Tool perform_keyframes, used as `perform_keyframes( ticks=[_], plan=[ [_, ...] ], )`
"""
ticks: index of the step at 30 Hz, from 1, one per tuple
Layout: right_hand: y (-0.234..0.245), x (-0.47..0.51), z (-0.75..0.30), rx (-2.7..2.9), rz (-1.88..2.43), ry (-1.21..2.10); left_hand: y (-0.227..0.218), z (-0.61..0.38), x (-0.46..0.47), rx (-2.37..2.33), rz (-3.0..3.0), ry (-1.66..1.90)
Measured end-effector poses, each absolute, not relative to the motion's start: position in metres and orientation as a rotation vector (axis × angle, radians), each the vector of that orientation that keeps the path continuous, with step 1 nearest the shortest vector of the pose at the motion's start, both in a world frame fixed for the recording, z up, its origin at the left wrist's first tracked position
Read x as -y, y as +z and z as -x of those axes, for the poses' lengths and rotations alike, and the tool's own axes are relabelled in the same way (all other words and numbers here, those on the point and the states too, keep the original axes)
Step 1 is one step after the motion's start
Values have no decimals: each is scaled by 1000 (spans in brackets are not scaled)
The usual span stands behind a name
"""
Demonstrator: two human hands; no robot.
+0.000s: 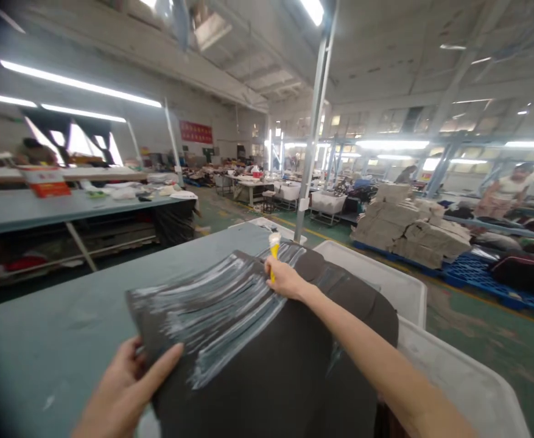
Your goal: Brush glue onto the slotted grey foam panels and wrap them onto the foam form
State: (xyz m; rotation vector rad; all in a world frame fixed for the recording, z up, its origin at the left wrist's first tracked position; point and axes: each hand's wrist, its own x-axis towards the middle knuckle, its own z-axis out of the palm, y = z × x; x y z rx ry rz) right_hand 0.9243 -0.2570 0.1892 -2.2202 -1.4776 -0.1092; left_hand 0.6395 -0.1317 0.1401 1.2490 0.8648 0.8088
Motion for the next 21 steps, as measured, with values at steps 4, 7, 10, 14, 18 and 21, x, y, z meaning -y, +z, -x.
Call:
perform_keyframes(
  ticks=[4,7,10,14,18,21],
  plan=[
    [141,348,-1060,1322,2473,-142,105,-800,215,-597,-1213,619],
    [102,399,-1151,1227,2622,-170,64,-903,255,-552,-1320,567],
    [80,427,-1227,1133,2740,-184,31,-985,280,-662,-1413,497],
    [76,431,-1306,1039,2829,-231,5,-1073,299,-738,-1476,472],
    [77,416,-1361,1045,2826,-386,-19,-1143,306,-853,-1532,471],
    [64,403,-1386,1022,2788,-527,-38,-1180,306,-984,-1564,429]
  ],
)
